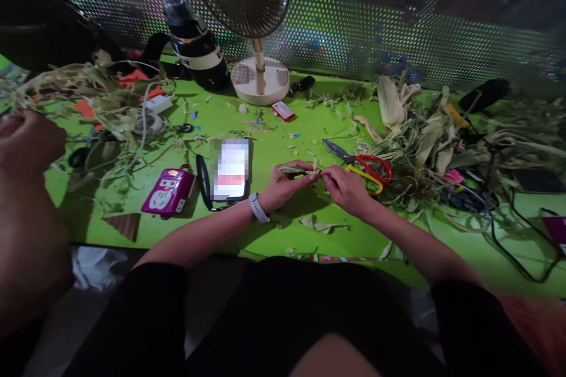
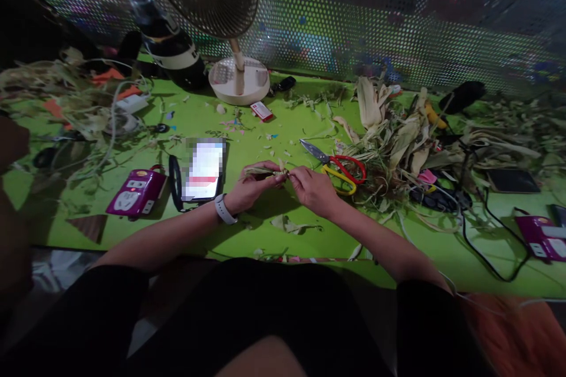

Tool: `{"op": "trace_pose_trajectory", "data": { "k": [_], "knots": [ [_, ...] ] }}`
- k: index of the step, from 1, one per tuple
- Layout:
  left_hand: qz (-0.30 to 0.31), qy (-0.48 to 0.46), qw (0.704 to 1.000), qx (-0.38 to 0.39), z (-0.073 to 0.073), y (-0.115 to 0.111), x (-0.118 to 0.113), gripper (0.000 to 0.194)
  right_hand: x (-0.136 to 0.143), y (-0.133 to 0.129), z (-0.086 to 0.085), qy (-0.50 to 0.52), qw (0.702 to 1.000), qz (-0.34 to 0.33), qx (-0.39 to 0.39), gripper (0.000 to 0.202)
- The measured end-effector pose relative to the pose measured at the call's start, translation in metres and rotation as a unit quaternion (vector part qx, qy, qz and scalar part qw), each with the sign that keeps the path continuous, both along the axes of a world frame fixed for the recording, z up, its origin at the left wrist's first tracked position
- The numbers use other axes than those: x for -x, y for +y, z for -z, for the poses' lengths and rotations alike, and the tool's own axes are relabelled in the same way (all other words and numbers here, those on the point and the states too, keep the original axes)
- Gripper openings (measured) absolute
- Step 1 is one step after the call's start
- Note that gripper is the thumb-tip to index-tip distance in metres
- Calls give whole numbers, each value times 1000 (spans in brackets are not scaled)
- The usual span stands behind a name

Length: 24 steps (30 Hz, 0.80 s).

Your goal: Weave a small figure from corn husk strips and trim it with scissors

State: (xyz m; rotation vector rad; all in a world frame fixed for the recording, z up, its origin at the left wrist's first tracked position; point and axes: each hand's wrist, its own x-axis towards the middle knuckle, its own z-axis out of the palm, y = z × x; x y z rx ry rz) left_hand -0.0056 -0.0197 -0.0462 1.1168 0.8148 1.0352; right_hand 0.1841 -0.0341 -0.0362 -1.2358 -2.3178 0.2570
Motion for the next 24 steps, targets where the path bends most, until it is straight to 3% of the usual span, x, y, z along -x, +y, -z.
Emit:
{"op": "trace_pose_trajectory", "data": {
  "k": [4,7,9,12,14,17,19,20,22,24],
  "knots": [
    [18,18,1000,-16,-2,0,2,28,1,0,-9,97,990,-7,102,20],
    [26,49,998,-31,-5,0,3,27,1,2,-15,181,956,-5,232,16],
    [35,63,996,-46,-7,2,4,28,1,4,-17,263,896,-3,359,16],
    [44,83,992,-88,-11,5,7,26,1,7,-20,380,750,13,542,17],
    [42,108,986,-119,-14,7,8,23,1,9,-23,425,664,26,615,14],
    [48,134,980,-141,-15,8,10,21,3,10,-25,453,586,31,671,11],
    [48,135,981,-132,-16,7,10,22,4,9,-24,456,567,31,685,14],
    [44,135,983,-119,-16,6,10,23,5,9,-23,453,571,32,683,15],
    [36,131,988,-78,-15,5,9,23,6,8,-21,441,611,41,656,15],
    [37,114,992,-28,-14,5,7,23,8,7,-19,411,678,49,607,15]
  ]
}}
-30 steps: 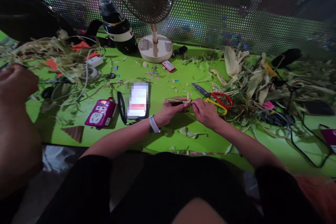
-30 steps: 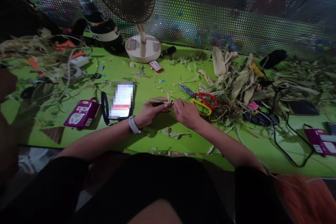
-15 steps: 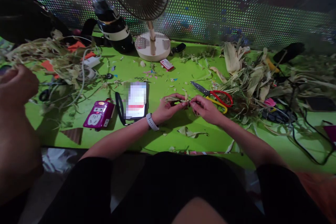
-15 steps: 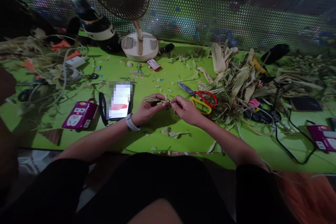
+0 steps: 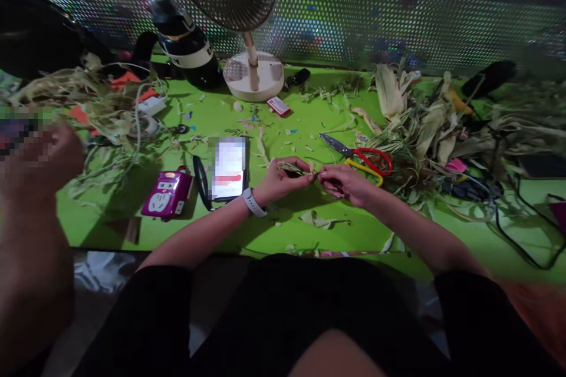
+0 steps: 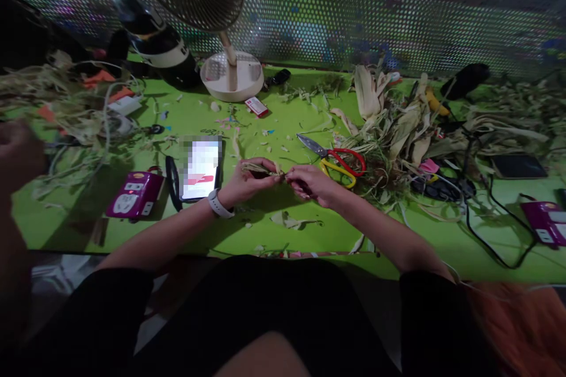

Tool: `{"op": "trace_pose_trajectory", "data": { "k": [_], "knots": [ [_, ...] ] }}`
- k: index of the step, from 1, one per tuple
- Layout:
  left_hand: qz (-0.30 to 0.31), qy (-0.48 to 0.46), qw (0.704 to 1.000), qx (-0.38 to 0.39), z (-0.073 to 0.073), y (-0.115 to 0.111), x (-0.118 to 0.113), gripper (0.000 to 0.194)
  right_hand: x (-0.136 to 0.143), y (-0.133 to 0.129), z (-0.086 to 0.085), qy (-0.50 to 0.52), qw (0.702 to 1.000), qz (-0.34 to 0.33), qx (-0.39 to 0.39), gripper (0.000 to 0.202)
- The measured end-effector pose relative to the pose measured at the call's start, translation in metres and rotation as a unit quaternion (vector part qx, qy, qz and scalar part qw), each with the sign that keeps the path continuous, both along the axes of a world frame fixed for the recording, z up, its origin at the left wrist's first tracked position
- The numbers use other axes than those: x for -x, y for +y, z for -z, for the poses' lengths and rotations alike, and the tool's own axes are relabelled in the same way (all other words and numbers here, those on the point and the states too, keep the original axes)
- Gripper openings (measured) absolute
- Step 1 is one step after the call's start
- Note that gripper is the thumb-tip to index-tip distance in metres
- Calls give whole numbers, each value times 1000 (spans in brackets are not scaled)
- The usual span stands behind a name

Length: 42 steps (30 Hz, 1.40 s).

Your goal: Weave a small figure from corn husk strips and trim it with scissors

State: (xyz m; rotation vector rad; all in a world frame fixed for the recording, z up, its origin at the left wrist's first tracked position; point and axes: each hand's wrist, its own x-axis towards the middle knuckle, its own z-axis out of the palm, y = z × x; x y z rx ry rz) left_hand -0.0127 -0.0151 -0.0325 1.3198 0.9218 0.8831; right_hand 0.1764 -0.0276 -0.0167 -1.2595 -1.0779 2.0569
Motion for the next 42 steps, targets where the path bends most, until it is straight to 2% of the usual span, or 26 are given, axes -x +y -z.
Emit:
{"op": "trace_pose_trajectory", "data": {
  "k": [3,5,7,10,12,13,15,18,20,22,24,27,31,34,36,38,39,40,41,42],
  "knots": [
    [-7,-55,996,74,2,0,-3,25,0,-3,0,-97,987,-13,-128,14],
    [-19,-89,988,121,2,0,-5,26,-1,-6,-1,-167,954,-15,-247,14],
    [-28,-109,980,165,1,0,-6,25,-3,-9,-1,-254,886,-29,-387,20],
    [-31,-125,968,215,1,0,-6,22,-6,-12,1,-386,739,-94,-544,27],
    [-30,-133,963,234,1,0,-6,21,-7,-11,5,-441,665,-128,-589,29],
    [-30,-136,961,240,2,-1,-7,21,-8,-10,7,-454,643,-138,-601,30],
    [-24,-139,958,250,3,-1,-7,22,-10,-8,11,-460,621,-151,-616,31],
    [-18,-138,959,246,4,-2,-8,25,-13,-6,15,-453,607,-163,-632,30],
    [-19,-133,970,201,4,-2,-7,27,-14,-5,13,-453,612,-167,-626,29],
    [-4,-105,988,114,2,-2,-5,26,-14,-5,9,-449,642,-175,-597,26],
    [16,-53,998,3,1,-3,-3,22,-16,-4,2,-430,692,-184,-550,23],
    [44,17,990,-130,1,-6,0,14,-21,-1,-9,-363,777,-200,-474,21],
    [67,60,978,-187,3,-14,2,12,-29,4,-16,-207,893,-230,-326,24],
    [79,67,977,-188,0,-17,2,15,-28,3,-12,-110,944,-227,-211,30],
    [39,55,984,-167,-2,-16,0,19,-24,0,-7,-89,961,-175,-197,33],
    [-57,39,991,-117,-2,-15,-4,25,-19,-3,-1,-116,962,-78,-236,32],
    [-89,34,993,-76,-1,-16,-6,27,-16,-5,2,-150,951,-21,-271,29],
    [-92,31,995,-29,0,-18,-9,27,-14,-6,5,-197,929,30,-312,26],
    [-58,28,998,24,2,-21,-13,28,-13,-7,8,-253,897,66,-357,23],
    [0,16,997,75,5,-25,-16,31,-12,-7,10,-309,857,84,-404,21]
  ]
}}
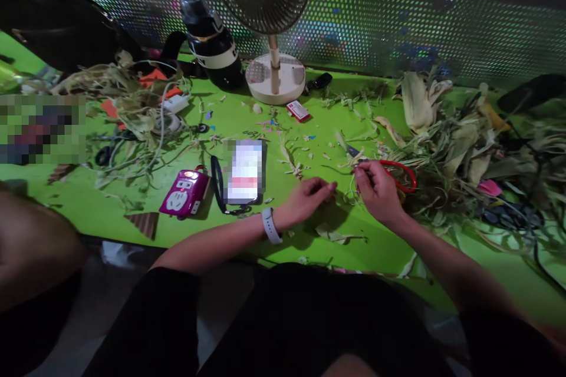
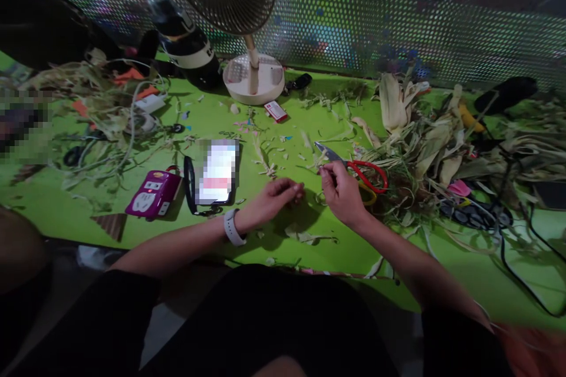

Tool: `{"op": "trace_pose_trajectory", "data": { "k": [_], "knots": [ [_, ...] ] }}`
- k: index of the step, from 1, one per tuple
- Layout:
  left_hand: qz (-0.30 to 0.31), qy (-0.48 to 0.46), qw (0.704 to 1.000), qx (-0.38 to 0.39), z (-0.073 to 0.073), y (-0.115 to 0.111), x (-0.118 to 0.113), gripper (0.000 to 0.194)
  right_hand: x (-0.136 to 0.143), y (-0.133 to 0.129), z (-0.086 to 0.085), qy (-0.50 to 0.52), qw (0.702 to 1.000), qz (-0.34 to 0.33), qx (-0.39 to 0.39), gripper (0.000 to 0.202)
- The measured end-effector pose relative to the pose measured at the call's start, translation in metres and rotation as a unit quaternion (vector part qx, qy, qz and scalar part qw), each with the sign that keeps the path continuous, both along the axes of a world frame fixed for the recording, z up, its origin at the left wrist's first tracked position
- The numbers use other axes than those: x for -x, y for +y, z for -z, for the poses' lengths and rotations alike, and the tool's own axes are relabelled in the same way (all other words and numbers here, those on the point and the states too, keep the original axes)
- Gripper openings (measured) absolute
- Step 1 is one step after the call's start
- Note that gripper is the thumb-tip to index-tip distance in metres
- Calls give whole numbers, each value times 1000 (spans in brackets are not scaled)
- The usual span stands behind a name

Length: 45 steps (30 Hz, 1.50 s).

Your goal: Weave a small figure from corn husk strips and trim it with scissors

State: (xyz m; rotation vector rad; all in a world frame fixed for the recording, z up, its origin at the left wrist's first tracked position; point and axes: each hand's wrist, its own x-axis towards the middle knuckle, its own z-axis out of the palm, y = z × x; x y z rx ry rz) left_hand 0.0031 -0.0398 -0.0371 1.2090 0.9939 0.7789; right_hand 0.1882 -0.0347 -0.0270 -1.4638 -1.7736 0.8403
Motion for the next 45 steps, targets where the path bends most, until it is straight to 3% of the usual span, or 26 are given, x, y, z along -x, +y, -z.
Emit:
{"op": "trace_pose_trajectory", "data": {
  "k": [3,6,10,13,19,27,40,45],
  "knots": [
    [14,-79,996,46,6,-11,-9,29,4,-2,7,-191,970,-17,-149,19],
    [-32,-135,987,86,7,-16,-13,27,10,-6,9,-338,902,-83,-255,24],
    [-76,-198,960,185,6,-15,-14,28,15,-11,6,-435,822,-108,-353,26],
    [-112,-236,938,226,4,-14,-15,26,15,-11,5,-452,795,-109,-390,21],
    [-159,-281,915,240,3,-13,-15,24,16,-13,1,-462,782,-132,-396,27],
    [-164,-286,912,244,5,-10,-15,29,28,-29,1,-513,761,-109,-381,31],
    [-142,-346,901,222,4,-8,-14,18,35,-40,14,-497,789,-106,-346,54],
    [-143,-337,907,208,5,-1,-9,21,32,-37,16,-477,790,-126,-365,52]
  ]
}}
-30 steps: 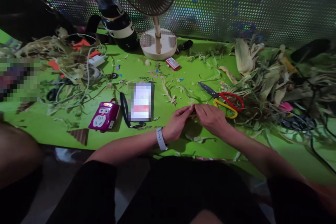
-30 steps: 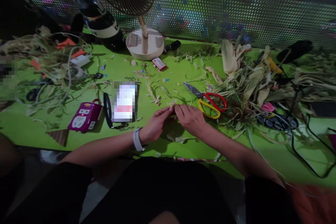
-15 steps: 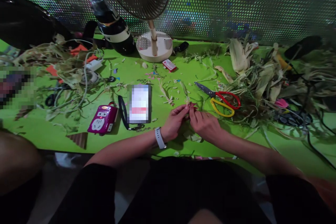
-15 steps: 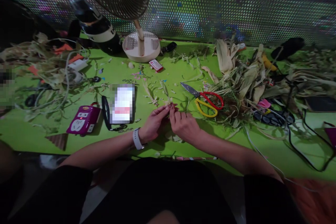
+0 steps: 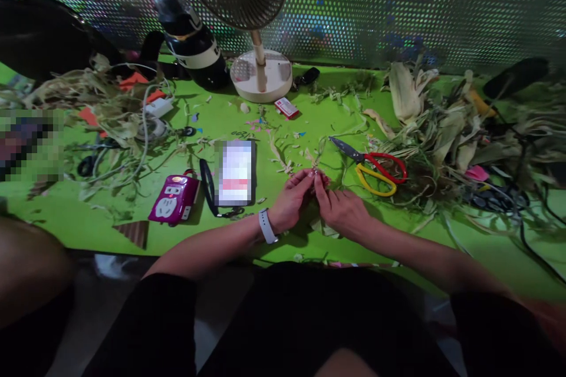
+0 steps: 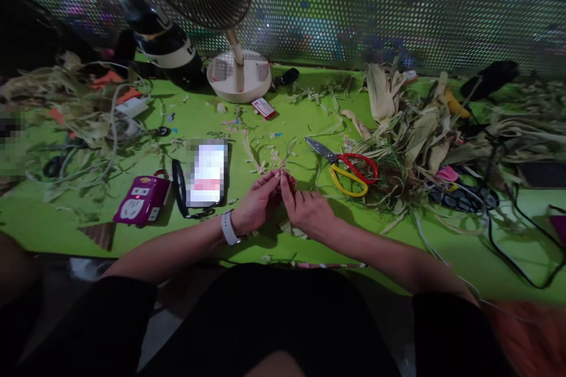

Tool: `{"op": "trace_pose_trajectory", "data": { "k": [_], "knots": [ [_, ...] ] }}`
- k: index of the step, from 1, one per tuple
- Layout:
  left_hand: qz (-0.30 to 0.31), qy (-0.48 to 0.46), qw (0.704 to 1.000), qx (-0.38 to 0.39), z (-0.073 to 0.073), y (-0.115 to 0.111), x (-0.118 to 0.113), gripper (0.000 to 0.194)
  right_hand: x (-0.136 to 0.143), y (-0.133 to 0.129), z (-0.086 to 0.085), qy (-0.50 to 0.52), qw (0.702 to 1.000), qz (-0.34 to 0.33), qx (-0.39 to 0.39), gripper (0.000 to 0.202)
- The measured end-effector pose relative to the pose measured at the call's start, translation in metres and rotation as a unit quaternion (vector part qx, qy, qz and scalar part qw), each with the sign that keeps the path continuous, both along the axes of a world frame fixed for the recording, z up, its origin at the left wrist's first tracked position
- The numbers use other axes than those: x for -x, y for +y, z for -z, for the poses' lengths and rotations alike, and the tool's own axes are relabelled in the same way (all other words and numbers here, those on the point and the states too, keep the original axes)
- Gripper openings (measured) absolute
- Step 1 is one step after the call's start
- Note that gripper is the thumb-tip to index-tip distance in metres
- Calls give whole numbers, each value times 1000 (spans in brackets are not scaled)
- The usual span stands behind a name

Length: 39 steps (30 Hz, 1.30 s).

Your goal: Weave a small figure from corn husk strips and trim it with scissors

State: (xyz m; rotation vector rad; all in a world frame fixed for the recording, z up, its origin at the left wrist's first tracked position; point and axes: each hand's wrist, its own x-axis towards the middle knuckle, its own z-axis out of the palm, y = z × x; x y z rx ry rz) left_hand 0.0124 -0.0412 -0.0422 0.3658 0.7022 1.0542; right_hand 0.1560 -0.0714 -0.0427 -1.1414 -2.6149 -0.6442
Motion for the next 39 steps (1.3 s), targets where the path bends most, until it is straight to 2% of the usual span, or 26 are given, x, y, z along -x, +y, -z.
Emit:
{"op": "trace_pose_trajectory", "data": {
  "k": [3,8,11,13,14,16,19,22,26,29,33,36,39],
  "knots": [
    [-13,54,997,-52,0,4,4,21,-4,0,-8,19,998,-63,9,40],
    [16,130,983,-126,0,3,7,26,-8,-5,-25,57,969,-240,11,25],
    [39,166,975,-145,2,2,9,25,-13,-2,-33,68,964,-255,7,25],
    [44,180,971,-152,3,3,10,26,-22,7,-39,65,978,-199,9,26],
    [45,183,970,-152,3,3,11,26,-29,15,-44,64,987,-150,16,27],
    [42,189,970,-145,1,5,12,26,-49,31,-56,45,996,-18,81,30],
    [33,192,973,-122,-4,8,12,24,-91,56,-78,97,977,141,124,33],
    [30,176,978,-108,-6,11,12,22,-133,72,-91,154,954,243,82,33],
    [28,161,983,-88,-3,13,12,20,-161,80,-83,111,937,298,142,28],
    [23,164,984,-73,-3,13,12,18,-157,86,-68,53,929,319,182,28],
    [14,156,986,-53,-8,14,11,17,-142,95,-52,-14,925,325,195,27],
    [12,148,988,-47,-9,15,12,19,-141,103,-47,12,926,318,203,25],
    [10,143,988,-48,-9,17,13,19,-151,113,-53,129,916,311,216,16]
  ]
}}
